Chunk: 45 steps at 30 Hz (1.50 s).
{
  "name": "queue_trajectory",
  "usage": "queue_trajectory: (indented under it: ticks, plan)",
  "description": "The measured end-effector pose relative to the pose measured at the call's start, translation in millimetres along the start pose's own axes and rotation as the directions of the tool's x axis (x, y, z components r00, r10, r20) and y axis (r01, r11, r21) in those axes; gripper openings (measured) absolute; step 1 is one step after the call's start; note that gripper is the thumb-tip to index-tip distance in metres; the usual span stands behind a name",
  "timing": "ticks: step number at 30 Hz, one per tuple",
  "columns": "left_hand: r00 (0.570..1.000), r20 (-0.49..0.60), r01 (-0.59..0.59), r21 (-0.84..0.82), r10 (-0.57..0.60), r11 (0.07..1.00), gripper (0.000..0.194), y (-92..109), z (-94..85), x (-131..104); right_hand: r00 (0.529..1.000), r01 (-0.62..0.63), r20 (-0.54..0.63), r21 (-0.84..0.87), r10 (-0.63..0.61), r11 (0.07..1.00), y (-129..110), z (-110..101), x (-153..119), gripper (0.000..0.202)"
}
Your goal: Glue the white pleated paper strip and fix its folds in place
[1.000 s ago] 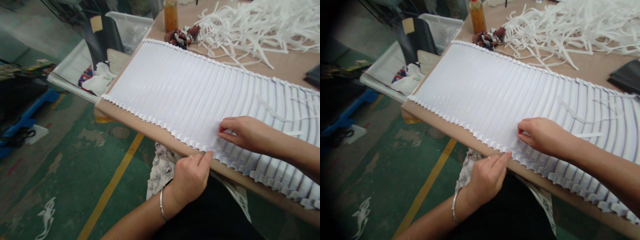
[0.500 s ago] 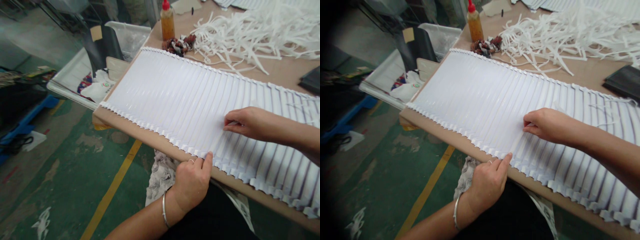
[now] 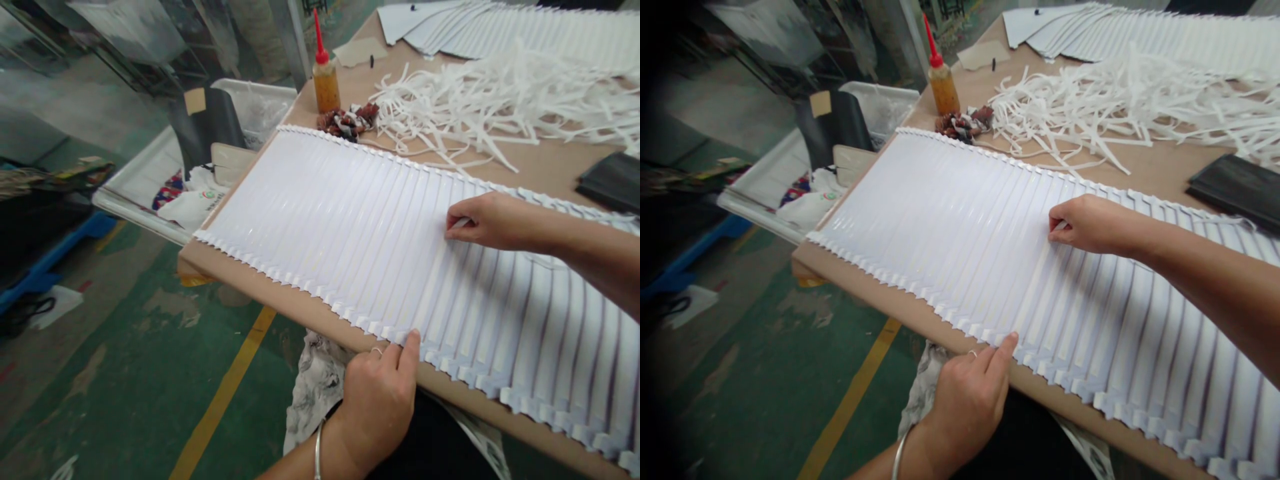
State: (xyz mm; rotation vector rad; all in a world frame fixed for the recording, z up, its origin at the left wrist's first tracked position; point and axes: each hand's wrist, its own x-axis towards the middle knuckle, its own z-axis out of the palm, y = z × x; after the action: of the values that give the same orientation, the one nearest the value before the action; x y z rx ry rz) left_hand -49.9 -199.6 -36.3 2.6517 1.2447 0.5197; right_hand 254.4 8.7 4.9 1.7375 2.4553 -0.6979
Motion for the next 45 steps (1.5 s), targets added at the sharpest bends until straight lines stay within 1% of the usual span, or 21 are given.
queue_trajectory:
  ticks: [4, 10, 17, 20, 22, 26, 28, 31, 34, 36, 39, 42, 45]
  plan:
    - [1.000, -0.013, 0.008, -0.013, -0.008, 1.000, 0.045, -0.3, -0.5, 0.7, 1.000, -0.019, 0.015, -0.029, 0.020, 0.999, -3.0, -2.8, -0.6, 0.012]
    - [1.000, 0.001, 0.005, -0.015, -0.005, 1.000, 0.047, -0.5, -0.9, 1.5, 0.997, -0.051, 0.049, -0.049, 0.053, 0.998, -10.0, -9.8, -1.5, 0.008]
    - [1.000, 0.011, 0.011, -0.014, -0.010, 1.000, 0.050, -1.7, -0.8, -0.2, 0.996, -0.069, 0.058, -0.065, 0.072, 0.996, -7.9, -3.5, 0.9, 0.009]
    - [1.000, 0.001, 0.010, -0.018, -0.010, 1.000, 0.050, -0.5, 0.0, 0.7, 0.998, -0.069, -0.021, -0.098, 0.067, 0.993, 1.2, -3.4, 2.1, 0.015]
    - [1.000, -0.024, 0.006, -0.016, -0.006, 1.000, 0.050, -0.5, 0.6, 1.7, 0.996, -0.071, -0.059, -0.099, 0.066, 0.993, 12.3, -6.7, 4.9, 0.018]
    - [0.998, -0.066, -0.014, -0.007, 0.014, 1.000, 0.052, -3.6, 3.0, 2.4, 0.997, -0.044, -0.059, -0.002, 0.043, 0.999, 42.2, -18.6, 16.2, 0.018]
    - [0.996, -0.088, -0.031, -0.005, 0.031, 1.000, 0.053, -5.4, 6.1, 1.5, 0.996, -0.034, -0.078, 0.058, 0.038, 0.998, 56.1, -23.3, 22.6, 0.020]
    - [0.991, -0.128, -0.041, 0.019, 0.043, 0.999, 0.053, -6.5, 12.9, -0.3, 0.990, -0.059, -0.120, 0.119, 0.073, 0.991, 70.3, -25.5, 30.5, 0.025]
    - [0.983, -0.182, -0.021, 0.054, 0.030, 0.998, 0.051, -7.0, 18.0, -0.3, 0.980, -0.092, -0.163, 0.132, 0.113, 0.987, 77.2, -23.2, 35.8, 0.028]
    - [0.979, -0.201, -0.031, 0.063, 0.043, 0.998, 0.050, -7.9, 18.5, 0.9, 0.976, -0.100, -0.181, 0.118, 0.121, 0.988, 79.9, -20.7, 38.4, 0.028]
    - [0.976, -0.203, -0.062, 0.082, 0.078, 0.995, 0.049, -9.7, 16.7, 3.2, 0.968, -0.128, -0.203, 0.112, 0.149, 0.985, 83.4, -16.4, 41.8, 0.025]
    - [0.974, -0.215, -0.058, 0.099, 0.078, 0.993, 0.048, -10.2, 15.6, 3.9, 0.952, -0.158, -0.241, 0.134, 0.186, 0.978, 85.7, -12.6, 44.1, 0.023]
    - [0.974, -0.215, -0.047, 0.107, 0.069, 0.993, 0.045, -10.6, 17.4, 2.2, 0.939, -0.162, -0.280, 0.149, 0.199, 0.975, 86.3, -10.0, 45.4, 0.020]
